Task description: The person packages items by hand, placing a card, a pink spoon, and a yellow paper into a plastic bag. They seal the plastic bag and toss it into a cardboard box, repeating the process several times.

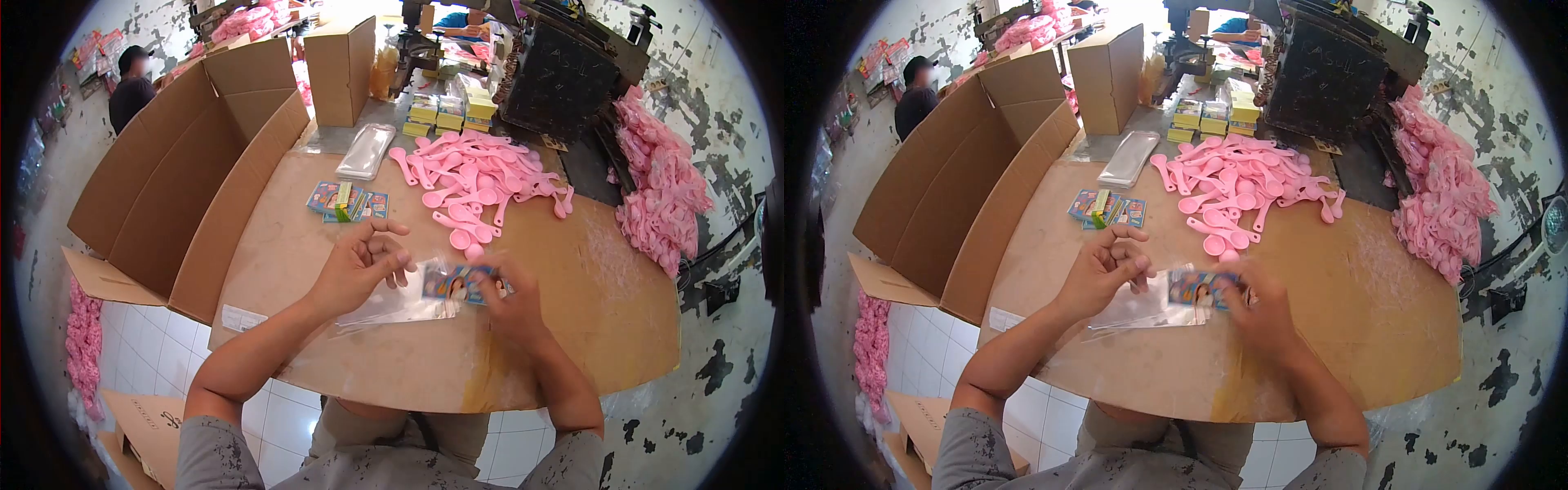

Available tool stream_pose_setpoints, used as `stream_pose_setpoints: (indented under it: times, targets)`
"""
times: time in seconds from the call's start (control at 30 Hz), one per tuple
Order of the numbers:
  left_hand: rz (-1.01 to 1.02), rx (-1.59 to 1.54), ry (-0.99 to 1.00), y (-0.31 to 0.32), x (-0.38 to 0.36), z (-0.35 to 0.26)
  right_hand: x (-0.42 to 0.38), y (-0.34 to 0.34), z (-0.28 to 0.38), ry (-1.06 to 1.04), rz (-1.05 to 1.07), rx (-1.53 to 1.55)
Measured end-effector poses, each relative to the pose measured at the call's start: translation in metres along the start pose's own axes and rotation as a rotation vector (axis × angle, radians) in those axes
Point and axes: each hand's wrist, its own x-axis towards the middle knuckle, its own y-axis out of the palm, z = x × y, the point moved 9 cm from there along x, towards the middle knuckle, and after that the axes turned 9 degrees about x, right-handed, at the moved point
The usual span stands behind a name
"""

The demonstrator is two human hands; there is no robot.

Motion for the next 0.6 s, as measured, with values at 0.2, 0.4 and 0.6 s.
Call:
stream_pose_setpoints:
  times: [0.2, 0.4, 0.6]
  targets:
    - [0.008, 0.179, 0.04, 0.018, -0.008, 0.004, -0.001, -0.021, -0.013, 0.141, -0.255, 0.38]
    - [0.039, 0.311, 0.098, 0.024, -0.01, 0.008, 0.002, 0.0, 0.021, -0.176, 0.049, -0.026]
    - [0.238, 0.457, 0.054, 0.043, -0.016, 0.007, 0.002, 0.004, 0.005, 0.099, -0.043, 0.194]
